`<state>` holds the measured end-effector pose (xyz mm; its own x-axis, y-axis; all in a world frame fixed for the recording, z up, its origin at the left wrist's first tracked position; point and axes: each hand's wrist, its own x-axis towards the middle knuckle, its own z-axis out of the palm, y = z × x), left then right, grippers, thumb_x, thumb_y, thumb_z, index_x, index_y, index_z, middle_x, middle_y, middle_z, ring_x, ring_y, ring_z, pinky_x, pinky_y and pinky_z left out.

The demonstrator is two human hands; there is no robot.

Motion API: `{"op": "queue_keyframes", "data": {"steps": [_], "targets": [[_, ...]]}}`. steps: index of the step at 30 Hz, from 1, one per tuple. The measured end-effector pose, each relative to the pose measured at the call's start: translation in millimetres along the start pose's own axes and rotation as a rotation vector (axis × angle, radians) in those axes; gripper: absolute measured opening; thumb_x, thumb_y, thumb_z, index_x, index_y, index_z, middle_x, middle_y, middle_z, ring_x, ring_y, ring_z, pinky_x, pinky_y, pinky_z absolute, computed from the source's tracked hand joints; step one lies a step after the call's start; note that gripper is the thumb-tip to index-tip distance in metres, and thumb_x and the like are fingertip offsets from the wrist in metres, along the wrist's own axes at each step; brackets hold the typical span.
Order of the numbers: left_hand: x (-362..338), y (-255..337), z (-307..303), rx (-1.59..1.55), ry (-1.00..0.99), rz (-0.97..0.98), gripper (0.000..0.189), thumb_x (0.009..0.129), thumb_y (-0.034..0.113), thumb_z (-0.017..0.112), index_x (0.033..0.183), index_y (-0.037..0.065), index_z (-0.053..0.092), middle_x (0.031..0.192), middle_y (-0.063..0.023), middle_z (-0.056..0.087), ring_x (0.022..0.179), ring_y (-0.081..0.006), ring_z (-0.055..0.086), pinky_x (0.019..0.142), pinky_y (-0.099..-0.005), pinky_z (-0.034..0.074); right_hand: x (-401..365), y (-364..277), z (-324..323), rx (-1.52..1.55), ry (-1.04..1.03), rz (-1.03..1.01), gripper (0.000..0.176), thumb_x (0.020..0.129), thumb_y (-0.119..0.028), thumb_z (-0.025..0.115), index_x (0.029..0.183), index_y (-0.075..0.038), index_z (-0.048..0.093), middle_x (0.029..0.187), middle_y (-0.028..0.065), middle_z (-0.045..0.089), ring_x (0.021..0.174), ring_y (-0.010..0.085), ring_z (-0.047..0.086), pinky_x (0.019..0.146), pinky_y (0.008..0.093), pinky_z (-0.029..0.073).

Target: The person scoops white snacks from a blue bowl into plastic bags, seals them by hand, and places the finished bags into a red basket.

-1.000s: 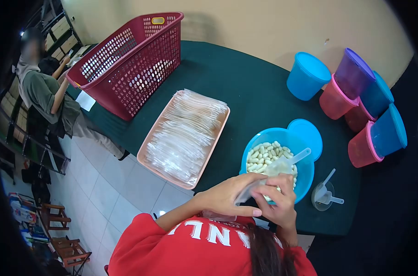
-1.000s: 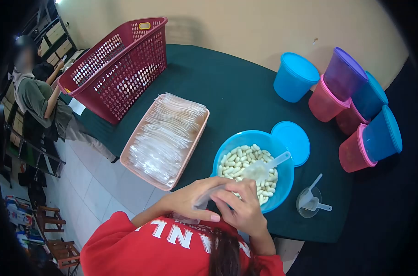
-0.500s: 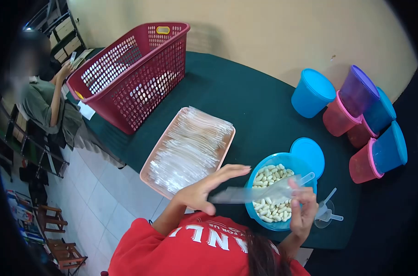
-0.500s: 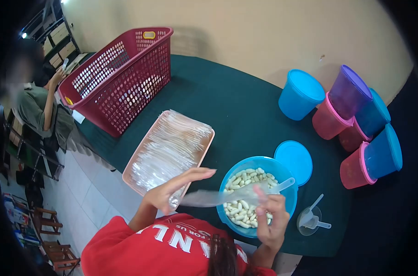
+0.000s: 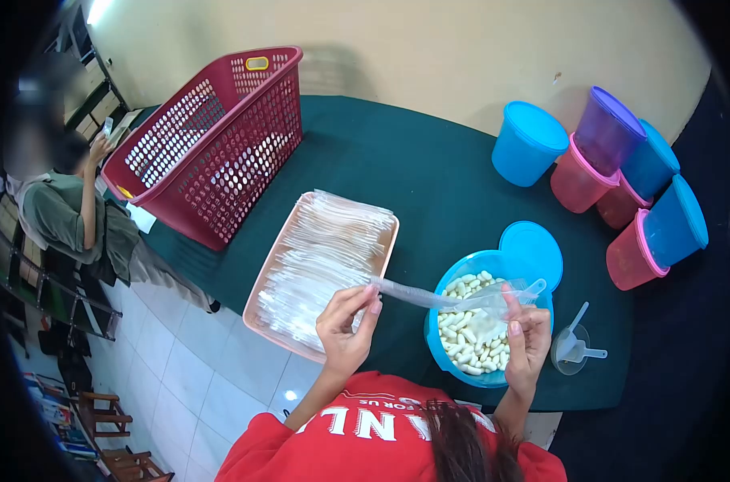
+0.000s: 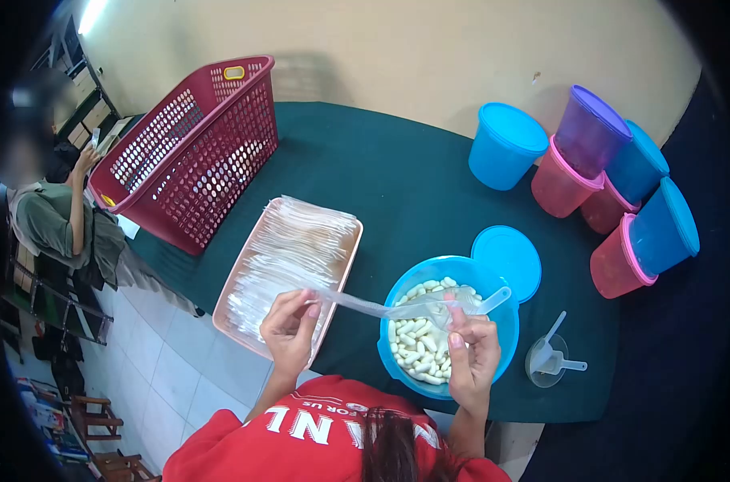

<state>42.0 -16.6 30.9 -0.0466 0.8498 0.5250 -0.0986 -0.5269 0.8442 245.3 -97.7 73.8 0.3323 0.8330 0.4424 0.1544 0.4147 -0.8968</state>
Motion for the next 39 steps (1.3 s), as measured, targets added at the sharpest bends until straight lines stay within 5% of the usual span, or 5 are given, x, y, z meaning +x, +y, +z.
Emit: {"op": "queue_keyframes", "data": {"steps": [11, 31, 37, 39], "targets": [[-9, 0, 1, -0.079, 0.05, -0.016, 0.026, 0.071, -0.007, 0.061, 0.091, 0.001, 0.046, 0.088, -0.0081, 0.047, 0.078, -0.0128, 0.049, 0.072, -0.0239, 0.041, -11, 5, 5, 0.05, -0.005, 0.074, 0.005, 0.084, -0.005, 0.044, 0.086, -0.003, 0.04, 0.085, 0.0108, 0.051, 0.113, 0.0324, 0.043, 0.094, 0.0374, 0.028], [38, -28, 13, -0.209, -0.208, -0.187, 0.024, 0.067, -0.008, 0.062, 0.088, 0.0, 0.054, 0.094, -0.014, 0.055, 0.09, -0.0203, 0.054, 0.083, -0.0322, 0.041, 3, 20, 3, 0.019, 0.147, 0.159, 0.009, 0.083, -0.005, 0.049, 0.084, -0.003, 0.041, 0.082, 0.0102, 0.049, 0.098, 0.0264, 0.051, 0.095, 0.0426, 0.03], [50, -33, -9, -0.157, -0.519, -0.109, 0.015, 0.065, -0.003, 0.067, 0.076, 0.001, 0.058, 0.076, -0.0115, 0.064, 0.082, -0.0236, 0.061, 0.088, -0.0412, 0.039, 4, 14, 1, 0.059, 0.192, 0.235, 0.012, 0.079, -0.003, 0.054, 0.087, 0.002, 0.046, 0.082, 0.0123, 0.056, 0.079, 0.0187, 0.057, 0.076, 0.0317, 0.044], [48, -24, -10, -0.188, -0.538, -0.157, 0.01, 0.067, -0.002, 0.067, 0.072, 0.001, 0.059, 0.073, -0.0115, 0.064, 0.079, -0.0227, 0.062, 0.088, -0.0434, 0.038, 3, 12, -2, 0.086, 0.017, 0.265, 0.013, 0.077, -0.003, 0.056, 0.087, 0.002, 0.049, 0.082, 0.0123, 0.058, 0.073, 0.0162, 0.056, 0.072, 0.0287, 0.044]]}}
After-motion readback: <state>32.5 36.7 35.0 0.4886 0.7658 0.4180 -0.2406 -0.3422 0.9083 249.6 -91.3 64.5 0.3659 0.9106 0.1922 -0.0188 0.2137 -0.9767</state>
